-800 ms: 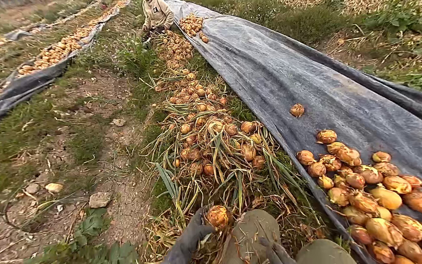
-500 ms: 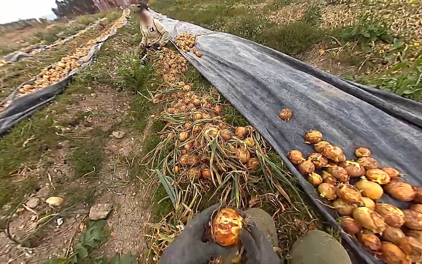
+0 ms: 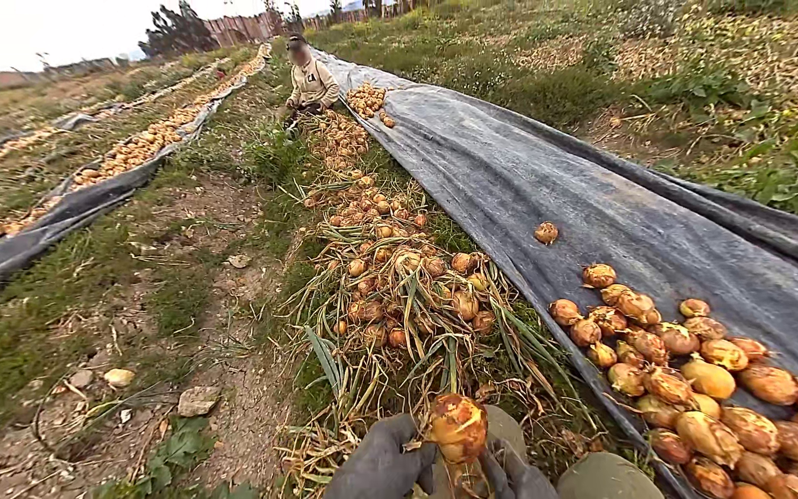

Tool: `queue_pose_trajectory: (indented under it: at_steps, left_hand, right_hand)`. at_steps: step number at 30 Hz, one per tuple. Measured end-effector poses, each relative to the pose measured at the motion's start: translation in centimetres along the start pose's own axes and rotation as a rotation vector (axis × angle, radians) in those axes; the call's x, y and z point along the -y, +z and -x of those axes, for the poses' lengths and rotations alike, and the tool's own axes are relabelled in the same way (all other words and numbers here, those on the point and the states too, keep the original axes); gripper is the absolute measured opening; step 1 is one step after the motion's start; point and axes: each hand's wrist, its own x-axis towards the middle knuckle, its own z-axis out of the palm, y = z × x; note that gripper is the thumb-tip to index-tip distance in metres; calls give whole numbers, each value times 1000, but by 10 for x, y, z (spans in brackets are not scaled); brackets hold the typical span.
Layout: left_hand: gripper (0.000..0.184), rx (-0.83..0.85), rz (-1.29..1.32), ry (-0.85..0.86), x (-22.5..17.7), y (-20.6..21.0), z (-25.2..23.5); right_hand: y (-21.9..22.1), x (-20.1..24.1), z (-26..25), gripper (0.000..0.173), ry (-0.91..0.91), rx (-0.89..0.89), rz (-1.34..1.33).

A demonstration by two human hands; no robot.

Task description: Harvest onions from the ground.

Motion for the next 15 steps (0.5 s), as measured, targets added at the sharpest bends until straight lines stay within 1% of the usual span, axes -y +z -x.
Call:
queue_pose_trajectory:
  at_steps: [1,2,3,4,5,6,8,9,10,11,12,13,14,15]
  left_hand:
    - [28,-25,-157,60,-9,0,0]
    - [35,-47,-311,125,-16,2,0]
    - [41,-39,-438,192,-21,4,-2]
    - [42,-10,-529,243,-21,9,-7]
    - [41,65,-602,245,-21,16,-11]
    - [41,167,-651,231,-22,23,-16]
    - [39,323,-700,291,-17,42,-26]
    - [38,371,-744,330,-15,50,-30]
    - [37,374,-788,338,-18,52,-35]
    - [36,338,-843,272,-25,46,-40]
    - [37,278,-883,105,-36,30,-47]
    - [39,199,-918,-92,-41,11,-58]
    - [40,127,-952,-238,-27,-7,-76]
    - [39,112,-982,-322,-2,-24,-93]
  right_hand:
    - [5,0,1,69,2,104,37]
    - [10,3,3,68,-29,138,3]
    - [15,5,3,64,-61,111,-94]
    - [20,7,4,60,-74,53,-244]
    - [24,10,3,56,-51,9,-409]
    - [24,17,2,52,-1,1,-564]
    - [1,47,13,48,187,50,-804]
    - [-12,56,19,47,236,61,-853]
    - [-18,54,19,45,217,43,-843]
    - [-14,40,14,44,104,-54,-764]
    - [-7,17,4,46,-58,-201,-617]
    - [-17,0,-6,49,-144,-312,-452]
    - [-36,-13,-15,52,-182,-420,-323]
    - [-57,-26,-26,53,-160,-512,-240]
